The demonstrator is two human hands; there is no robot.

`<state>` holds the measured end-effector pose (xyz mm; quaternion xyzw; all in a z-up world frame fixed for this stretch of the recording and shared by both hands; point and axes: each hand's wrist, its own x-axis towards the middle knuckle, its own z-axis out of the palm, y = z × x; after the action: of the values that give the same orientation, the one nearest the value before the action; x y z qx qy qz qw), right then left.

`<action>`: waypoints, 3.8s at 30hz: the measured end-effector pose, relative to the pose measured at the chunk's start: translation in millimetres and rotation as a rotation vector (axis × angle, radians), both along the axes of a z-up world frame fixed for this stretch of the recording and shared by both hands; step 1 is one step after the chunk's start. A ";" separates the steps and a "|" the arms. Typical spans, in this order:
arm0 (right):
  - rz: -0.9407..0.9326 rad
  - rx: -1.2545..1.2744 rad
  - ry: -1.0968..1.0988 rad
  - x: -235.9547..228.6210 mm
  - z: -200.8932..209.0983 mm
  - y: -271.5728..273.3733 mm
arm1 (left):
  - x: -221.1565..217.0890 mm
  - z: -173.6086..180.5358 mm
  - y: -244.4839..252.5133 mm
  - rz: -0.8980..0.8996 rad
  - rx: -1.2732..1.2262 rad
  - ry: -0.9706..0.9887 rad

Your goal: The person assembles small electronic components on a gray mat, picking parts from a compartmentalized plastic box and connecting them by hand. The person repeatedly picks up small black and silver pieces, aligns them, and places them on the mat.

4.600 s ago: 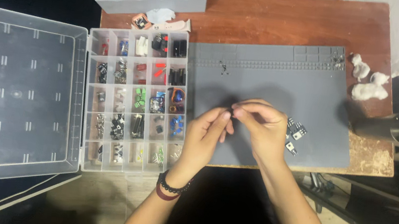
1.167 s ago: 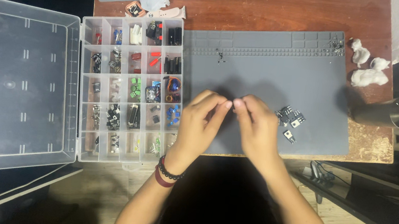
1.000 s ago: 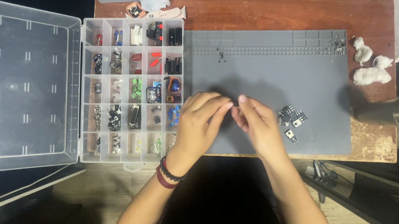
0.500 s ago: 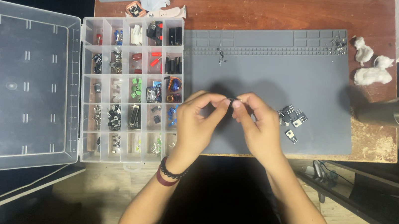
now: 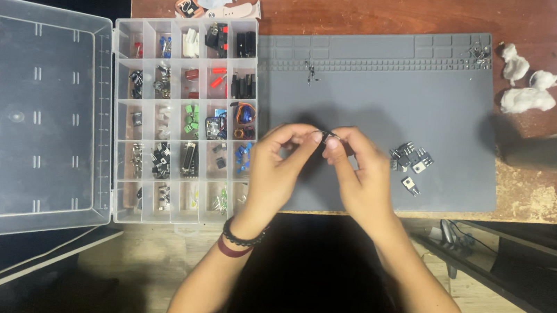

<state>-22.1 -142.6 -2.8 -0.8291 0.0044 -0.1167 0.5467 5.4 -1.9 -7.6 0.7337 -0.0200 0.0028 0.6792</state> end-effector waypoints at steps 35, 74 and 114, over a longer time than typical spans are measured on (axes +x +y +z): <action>0.006 -0.117 -0.028 -3.8 -1.8 -8.6 | 0.8 -0.3 1.2 -0.064 0.002 0.031; -0.014 -0.605 0.057 -48.6 -38.7 -135.5 | -74.8 24.9 209.4 0.217 1.307 -0.362; 0.070 -0.403 -0.027 -17.1 -12.7 -52.3 | -17.3 9.5 5.3 -0.273 0.402 -0.491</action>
<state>-39.2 -194.9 -15.5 -0.9197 -0.0550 -0.1073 0.3736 -12.0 3.5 1.8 0.8207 -0.2809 0.0847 0.4902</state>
